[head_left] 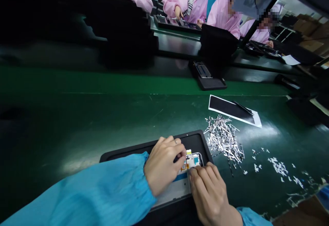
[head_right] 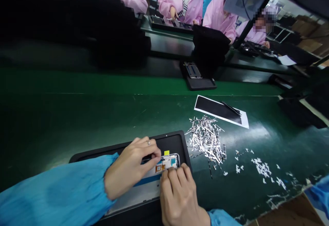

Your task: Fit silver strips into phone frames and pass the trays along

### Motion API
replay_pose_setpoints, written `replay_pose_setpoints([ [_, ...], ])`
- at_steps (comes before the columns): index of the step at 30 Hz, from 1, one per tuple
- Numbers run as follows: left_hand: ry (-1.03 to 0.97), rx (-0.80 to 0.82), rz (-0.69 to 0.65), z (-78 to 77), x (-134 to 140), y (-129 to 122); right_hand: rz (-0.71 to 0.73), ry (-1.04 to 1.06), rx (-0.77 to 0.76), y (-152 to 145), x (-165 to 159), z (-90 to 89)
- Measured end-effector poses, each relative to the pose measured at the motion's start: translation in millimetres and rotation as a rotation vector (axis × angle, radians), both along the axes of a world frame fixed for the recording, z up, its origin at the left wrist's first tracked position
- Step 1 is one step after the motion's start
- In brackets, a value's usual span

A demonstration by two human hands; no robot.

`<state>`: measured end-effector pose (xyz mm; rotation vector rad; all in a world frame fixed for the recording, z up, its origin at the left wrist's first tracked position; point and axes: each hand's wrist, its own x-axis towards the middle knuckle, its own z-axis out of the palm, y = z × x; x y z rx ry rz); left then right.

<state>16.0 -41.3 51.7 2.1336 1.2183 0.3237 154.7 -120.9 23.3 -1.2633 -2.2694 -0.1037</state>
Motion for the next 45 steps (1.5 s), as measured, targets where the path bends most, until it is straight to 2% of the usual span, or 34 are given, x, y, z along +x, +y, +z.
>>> replay_pose_setpoints([
  [7,-0.045,0.153,0.003,-12.9,9,-5,-0.036,-0.026,0.015,0,5,-0.8],
  [14,-0.101,0.251,0.02,-17.7,10,-6,-0.026,-0.033,-0.005,-1,5,-7.1],
  [34,-0.096,0.307,0.012,-19.6,10,-7,-0.022,-0.091,0.017,1,3,-4.0],
  [45,-0.096,0.237,-0.065,-18.3,3,-7,-0.036,-0.19,-0.014,-5,3,-9.2],
])
